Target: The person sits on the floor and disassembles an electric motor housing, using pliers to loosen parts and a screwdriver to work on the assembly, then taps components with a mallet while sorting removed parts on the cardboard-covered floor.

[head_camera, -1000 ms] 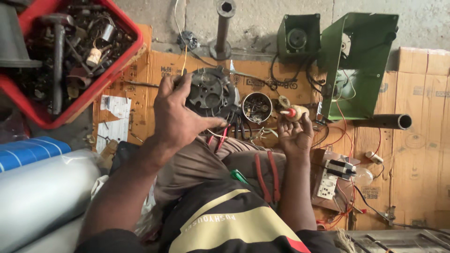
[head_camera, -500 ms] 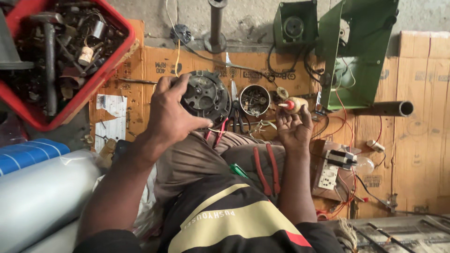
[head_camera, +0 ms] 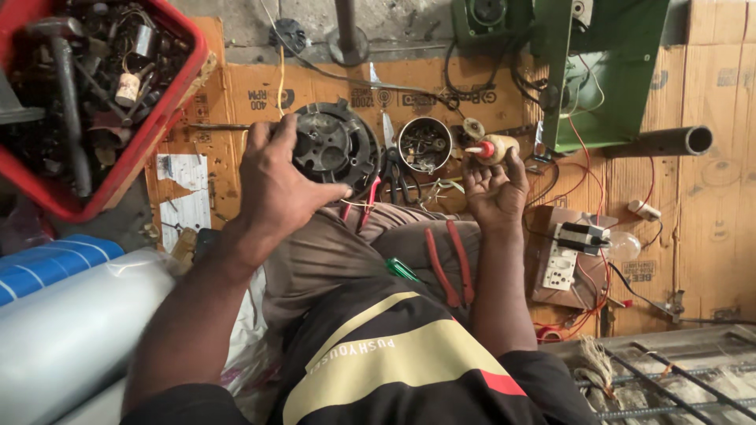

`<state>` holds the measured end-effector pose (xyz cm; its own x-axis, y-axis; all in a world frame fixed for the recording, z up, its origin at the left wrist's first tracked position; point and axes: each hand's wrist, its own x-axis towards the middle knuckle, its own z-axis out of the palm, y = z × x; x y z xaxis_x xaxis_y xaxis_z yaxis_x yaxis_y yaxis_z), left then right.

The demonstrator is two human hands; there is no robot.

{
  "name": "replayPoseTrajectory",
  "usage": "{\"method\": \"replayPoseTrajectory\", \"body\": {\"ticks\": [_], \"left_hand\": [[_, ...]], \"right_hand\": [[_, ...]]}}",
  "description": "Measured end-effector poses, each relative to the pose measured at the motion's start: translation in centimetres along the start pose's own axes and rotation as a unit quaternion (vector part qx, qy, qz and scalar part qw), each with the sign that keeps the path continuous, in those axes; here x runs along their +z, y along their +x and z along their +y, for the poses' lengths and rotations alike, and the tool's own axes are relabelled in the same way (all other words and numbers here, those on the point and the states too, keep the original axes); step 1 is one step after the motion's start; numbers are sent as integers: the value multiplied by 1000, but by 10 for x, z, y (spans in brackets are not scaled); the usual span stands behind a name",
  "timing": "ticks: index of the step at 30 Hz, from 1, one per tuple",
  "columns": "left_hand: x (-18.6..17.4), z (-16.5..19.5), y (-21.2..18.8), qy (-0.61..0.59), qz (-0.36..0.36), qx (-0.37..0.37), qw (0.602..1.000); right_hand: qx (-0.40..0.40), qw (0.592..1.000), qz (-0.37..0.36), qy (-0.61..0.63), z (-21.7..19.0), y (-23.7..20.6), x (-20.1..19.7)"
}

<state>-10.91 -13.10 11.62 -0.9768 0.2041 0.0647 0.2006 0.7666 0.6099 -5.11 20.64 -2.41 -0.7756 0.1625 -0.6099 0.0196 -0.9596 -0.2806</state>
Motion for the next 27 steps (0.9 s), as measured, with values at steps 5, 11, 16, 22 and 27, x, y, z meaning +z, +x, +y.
{"method": "replayPoseTrajectory", "body": {"ticks": [5,11,16,22,27], "left_hand": [[-2,2,0,8,10,48,999],[-13,5,0,15,-30,93,995],[-16,12,4,31,-61,110,992],[-19,25,9,-39,-65,51,996],[-21,29,8,-50,-62,20,997]], "right_hand": [[1,999,7,42,-1,-2,4],[-28,991,39,124,-15,9,19],[6,961,155,227,-36,42,37],[11,974,149,168,-45,92,66],[84,946,188,251,-47,121,79]]}}
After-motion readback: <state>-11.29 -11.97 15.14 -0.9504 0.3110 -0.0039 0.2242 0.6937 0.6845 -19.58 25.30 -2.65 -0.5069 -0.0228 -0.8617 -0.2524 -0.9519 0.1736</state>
